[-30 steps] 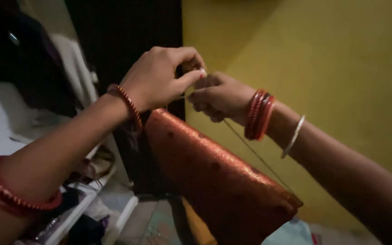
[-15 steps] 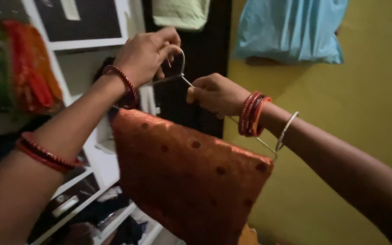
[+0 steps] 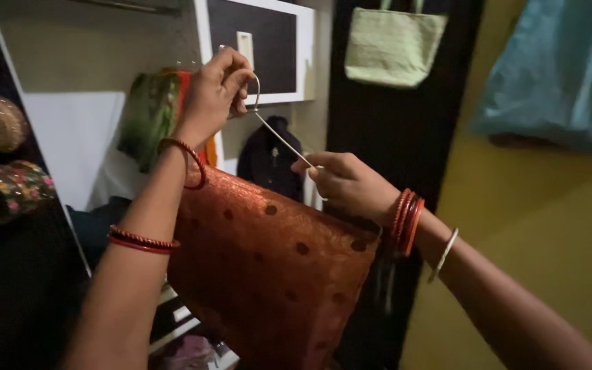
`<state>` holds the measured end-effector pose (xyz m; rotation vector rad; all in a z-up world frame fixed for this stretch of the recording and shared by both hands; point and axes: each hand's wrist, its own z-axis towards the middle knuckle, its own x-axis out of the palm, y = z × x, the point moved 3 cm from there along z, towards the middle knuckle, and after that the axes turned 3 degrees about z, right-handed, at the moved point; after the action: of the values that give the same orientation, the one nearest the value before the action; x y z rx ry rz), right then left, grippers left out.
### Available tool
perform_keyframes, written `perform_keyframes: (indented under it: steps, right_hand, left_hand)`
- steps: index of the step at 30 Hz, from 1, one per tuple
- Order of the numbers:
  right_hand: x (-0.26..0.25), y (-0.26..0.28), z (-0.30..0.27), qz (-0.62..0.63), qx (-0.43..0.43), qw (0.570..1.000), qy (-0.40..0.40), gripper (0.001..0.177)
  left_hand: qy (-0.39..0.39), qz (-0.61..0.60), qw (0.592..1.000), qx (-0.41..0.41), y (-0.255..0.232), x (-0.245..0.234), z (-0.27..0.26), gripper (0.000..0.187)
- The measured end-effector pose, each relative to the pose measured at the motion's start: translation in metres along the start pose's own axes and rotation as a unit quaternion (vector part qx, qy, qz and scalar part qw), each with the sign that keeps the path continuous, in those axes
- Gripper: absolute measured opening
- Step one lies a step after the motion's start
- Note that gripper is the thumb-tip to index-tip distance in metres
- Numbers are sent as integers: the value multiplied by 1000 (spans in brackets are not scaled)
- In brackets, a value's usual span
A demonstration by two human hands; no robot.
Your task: The person folds various garments, including a green patterned cloth, a red and gold patterned cloth, and a light blue towel, then places each onto a metal hanger and hangs them in a white wardrobe.
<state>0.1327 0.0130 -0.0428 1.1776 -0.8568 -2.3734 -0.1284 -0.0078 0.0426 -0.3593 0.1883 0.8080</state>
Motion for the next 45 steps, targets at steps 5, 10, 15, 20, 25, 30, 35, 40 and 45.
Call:
perform_keyframes:
  steps: [5, 10, 15, 20, 25, 30, 35, 40, 45]
  right_hand:
    - [28, 7, 83, -18, 5, 998, -64, 34]
    - [56, 16, 168, 106, -30, 993, -38, 33]
    - [98, 4, 264, 208, -28, 976, -48, 30]
    - [131, -25, 366, 245, -62, 967, -43, 27]
    - [166, -45, 459, 204, -106, 966, -120, 26]
    - [200, -64, 525, 178, -137, 958, -178, 28]
    - [195, -70, 583, 265, -136, 932, -208, 28]
    - [166, -86, 633, 306, -173, 918, -184, 29]
    - [132, -83, 660, 263, -153, 935, -181, 26]
  left_hand:
    - [-3, 111, 993, -46, 51, -63, 36, 18]
    - [10, 262, 965, 2, 114, -137, 74, 29]
    - [-25, 110, 992, -64, 199, -191, 97, 27]
    - [-172, 164, 966, -104, 291, -221, 117, 29]
    - [-249, 271, 913, -178, 367, -244, 118, 28]
    - [-243, 288, 895, -240, 396, -256, 99, 48]
    - [-183, 333, 893, -240, 388, -250, 132, 64]
    - [-106, 427, 848, -296, 399, -227, 185, 76]
    - [-28, 527, 799, -287, 411, -222, 235, 97]
